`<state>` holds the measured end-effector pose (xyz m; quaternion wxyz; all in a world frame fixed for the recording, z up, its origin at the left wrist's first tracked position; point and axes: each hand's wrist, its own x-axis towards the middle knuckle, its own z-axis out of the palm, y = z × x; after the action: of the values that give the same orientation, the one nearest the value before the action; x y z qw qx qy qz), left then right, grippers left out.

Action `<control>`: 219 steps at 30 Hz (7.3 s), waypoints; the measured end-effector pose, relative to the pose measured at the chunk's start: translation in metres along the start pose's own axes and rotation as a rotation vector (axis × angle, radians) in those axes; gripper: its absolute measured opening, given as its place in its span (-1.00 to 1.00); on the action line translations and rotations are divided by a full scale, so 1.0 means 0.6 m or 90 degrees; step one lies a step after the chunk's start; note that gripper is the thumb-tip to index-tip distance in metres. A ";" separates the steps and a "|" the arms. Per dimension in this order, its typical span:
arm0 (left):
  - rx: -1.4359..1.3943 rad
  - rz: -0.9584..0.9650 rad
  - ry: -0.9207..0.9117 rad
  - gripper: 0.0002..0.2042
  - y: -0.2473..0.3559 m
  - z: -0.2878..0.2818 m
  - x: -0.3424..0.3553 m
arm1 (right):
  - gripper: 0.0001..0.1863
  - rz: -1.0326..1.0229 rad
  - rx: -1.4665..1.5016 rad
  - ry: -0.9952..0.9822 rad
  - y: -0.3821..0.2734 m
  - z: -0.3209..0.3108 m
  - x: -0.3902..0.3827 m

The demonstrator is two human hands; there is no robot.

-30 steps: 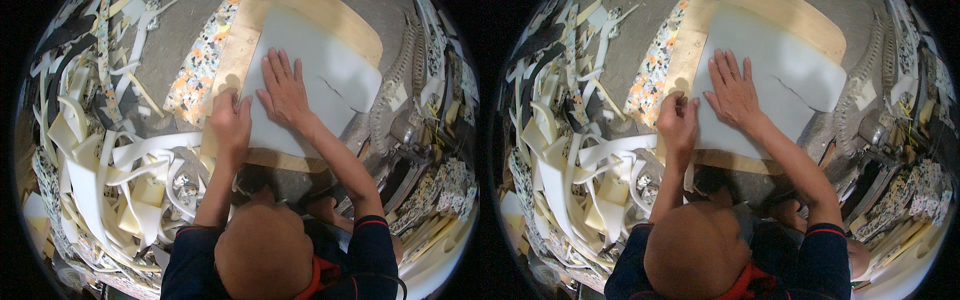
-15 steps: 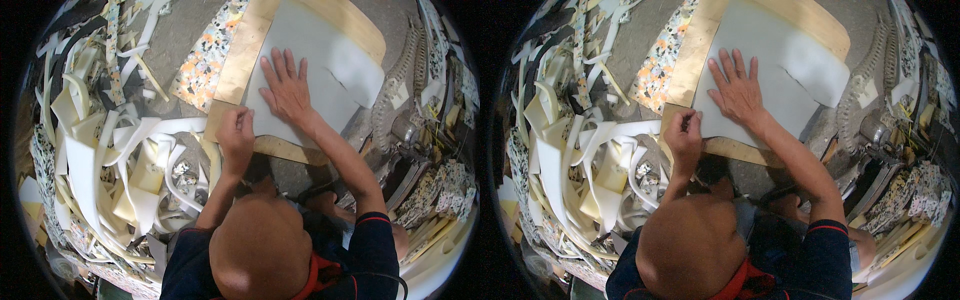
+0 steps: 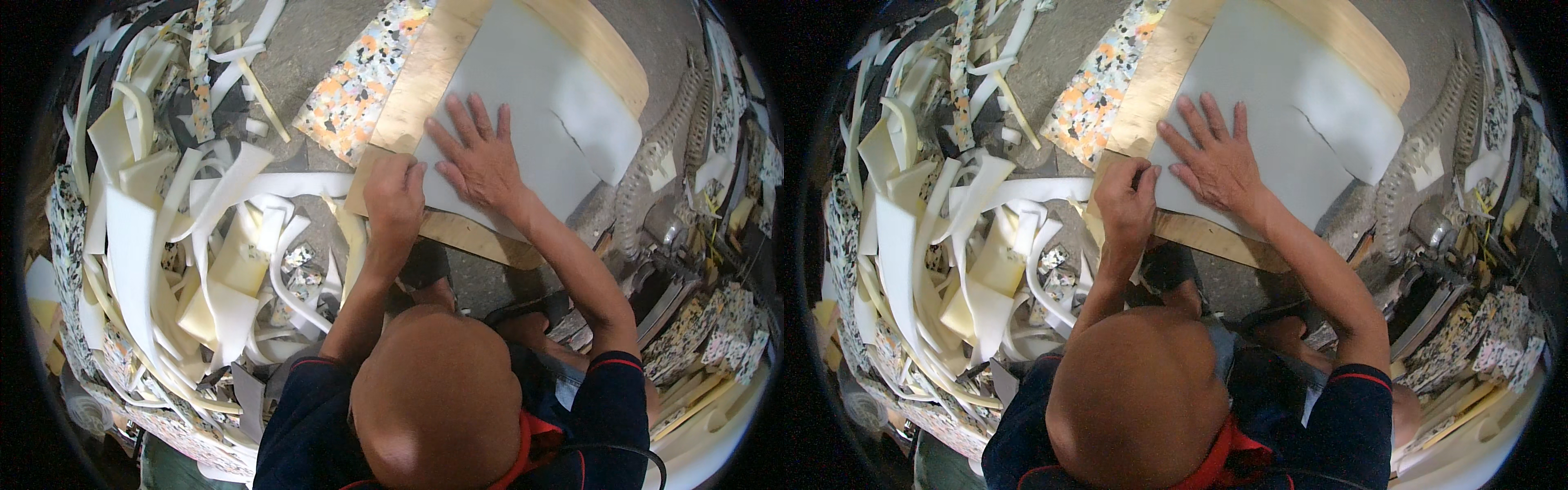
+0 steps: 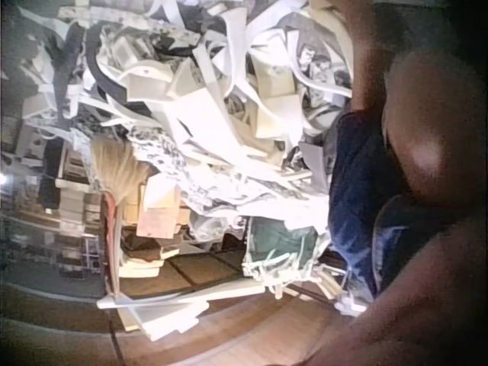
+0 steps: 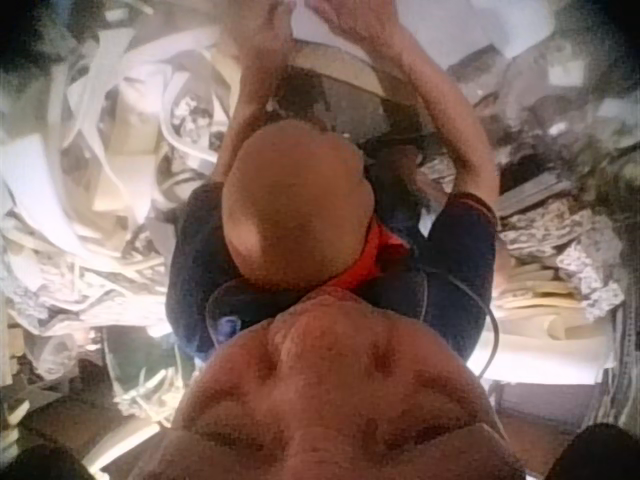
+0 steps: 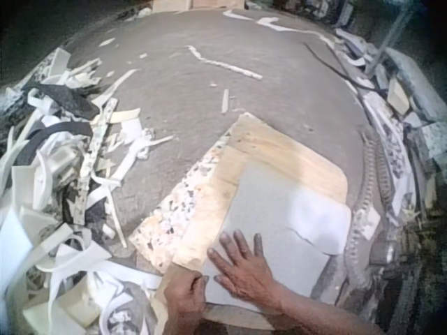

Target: The person sprays a dark substance onto a wooden board, then places a white sheet over it and trims the excess with a knife. They then measure and handle thin wooden strips, stacking them on the floor.

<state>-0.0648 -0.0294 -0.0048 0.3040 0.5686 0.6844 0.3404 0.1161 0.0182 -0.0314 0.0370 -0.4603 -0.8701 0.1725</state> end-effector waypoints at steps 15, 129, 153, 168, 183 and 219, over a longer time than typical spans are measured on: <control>0.050 -0.276 0.103 -0.85 -0.054 -0.080 -0.095 | -0.02 -0.028 0.021 -0.071 -0.046 0.009 -0.019; 0.412 0.682 -0.301 -0.34 0.095 0.220 0.291 | -0.67 0.877 1.065 0.367 0.156 -0.028 -0.231; 0.415 0.592 -0.351 -0.31 0.092 0.235 0.283 | -0.08 0.484 -0.129 0.171 0.255 -0.047 -0.042; 0.582 0.255 -0.117 -0.24 -0.066 0.019 0.318 | -0.23 0.119 -0.092 0.106 0.113 -0.033 0.054; -0.214 -0.299 0.013 -0.43 -0.123 -0.049 0.271 | -0.45 0.880 0.018 -0.104 0.147 -0.043 -0.560; 0.107 -0.230 0.162 -0.44 -0.027 -0.041 0.338 | -0.76 0.241 0.231 0.023 -0.054 -0.101 -0.096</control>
<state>-0.1280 0.1655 -0.0098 0.2230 0.4125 0.8339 0.2912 0.1372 -0.0293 0.0416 0.1018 -0.6036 -0.7225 0.3214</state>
